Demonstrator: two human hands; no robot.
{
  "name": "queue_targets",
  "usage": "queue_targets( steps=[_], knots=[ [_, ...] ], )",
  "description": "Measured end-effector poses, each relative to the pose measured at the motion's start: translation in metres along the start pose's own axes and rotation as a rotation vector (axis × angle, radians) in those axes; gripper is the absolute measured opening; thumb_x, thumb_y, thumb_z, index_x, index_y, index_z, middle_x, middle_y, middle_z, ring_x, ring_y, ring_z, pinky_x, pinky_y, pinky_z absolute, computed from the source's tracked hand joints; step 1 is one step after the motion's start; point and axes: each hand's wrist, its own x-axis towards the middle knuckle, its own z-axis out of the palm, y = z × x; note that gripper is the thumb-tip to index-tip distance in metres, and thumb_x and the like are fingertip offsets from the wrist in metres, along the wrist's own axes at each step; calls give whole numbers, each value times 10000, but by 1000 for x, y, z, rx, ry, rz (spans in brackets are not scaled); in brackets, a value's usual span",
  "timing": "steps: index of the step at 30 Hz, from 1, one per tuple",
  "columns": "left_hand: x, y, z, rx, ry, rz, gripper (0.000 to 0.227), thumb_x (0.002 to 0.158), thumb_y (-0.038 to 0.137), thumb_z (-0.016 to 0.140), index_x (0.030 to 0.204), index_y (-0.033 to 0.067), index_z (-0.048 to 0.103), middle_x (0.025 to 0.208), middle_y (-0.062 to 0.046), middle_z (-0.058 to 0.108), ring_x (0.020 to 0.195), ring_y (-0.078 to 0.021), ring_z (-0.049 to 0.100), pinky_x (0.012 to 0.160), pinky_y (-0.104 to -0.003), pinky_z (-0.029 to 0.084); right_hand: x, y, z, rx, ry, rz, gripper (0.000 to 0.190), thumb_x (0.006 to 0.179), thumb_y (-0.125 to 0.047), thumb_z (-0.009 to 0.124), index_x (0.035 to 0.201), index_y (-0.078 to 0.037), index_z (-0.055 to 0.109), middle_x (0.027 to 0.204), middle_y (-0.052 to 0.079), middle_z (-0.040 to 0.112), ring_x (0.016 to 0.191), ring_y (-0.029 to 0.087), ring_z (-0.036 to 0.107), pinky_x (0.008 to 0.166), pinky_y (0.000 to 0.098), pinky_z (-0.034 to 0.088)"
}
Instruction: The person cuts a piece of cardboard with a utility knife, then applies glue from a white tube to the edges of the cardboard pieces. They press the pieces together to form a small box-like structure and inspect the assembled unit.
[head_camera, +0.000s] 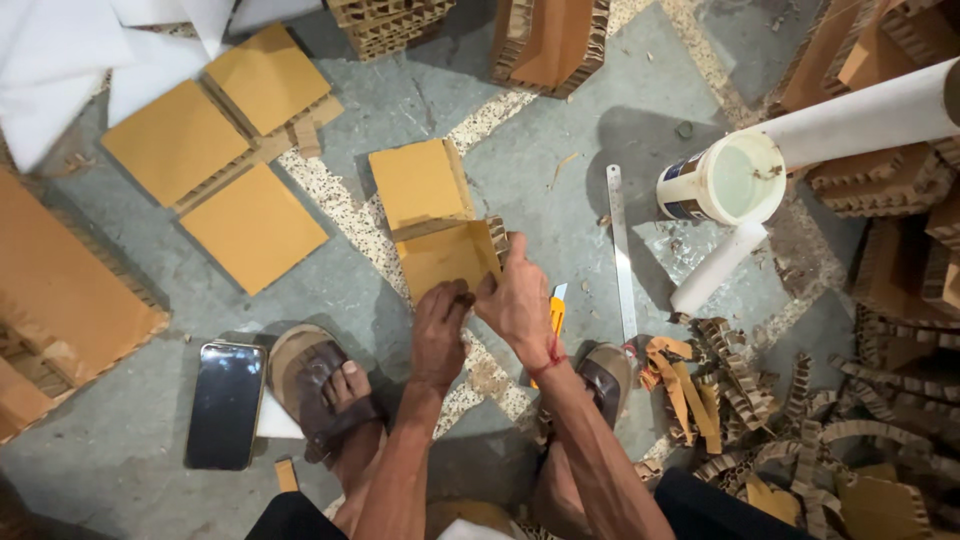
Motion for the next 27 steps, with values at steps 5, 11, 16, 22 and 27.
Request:
queue_targets(
  steps=[5,11,16,22,27],
  knots=[
    [2,5,-5,50,9,33,452,624,-109,689,1067,-17,697,1246,-145,639,1220,-360,582,1063,-459,478,-1,-3,0,110,12,-25,379,803,-44,629,1101,38,410,740,309,651,760,536,640,640,578,521],
    [19,7,-25,-96,93,-64,279,777,-60,728,1047,0,690,1124,-154,692,1079,-355,675,938,-422,555,2,-1,5,-14,-10,72,398,782,-56,639,1104,32,423,790,340,654,758,554,632,704,612,508],
    [90,-17,-38,-32,248,-330,205,964,4,720,1165,21,684,1161,-171,697,1091,-366,677,948,-459,547,1,-1,6,-15,40,35,399,766,-56,634,1091,34,419,827,345,642,746,556,631,704,617,518],
    [190,-87,-43,423,-209,-181,543,877,181,761,1325,-69,583,1364,-335,528,1281,-472,502,1086,-576,365,2,-5,5,-7,36,68,421,760,-44,621,1123,33,422,882,362,638,767,561,630,709,621,520],
    [234,-78,-61,497,-682,-362,575,868,424,805,1229,-12,703,1341,-287,599,1264,-421,561,1151,-570,382,4,-9,1,-7,22,93,427,767,-50,633,1131,33,425,939,356,624,803,562,629,723,615,522]
  ],
)
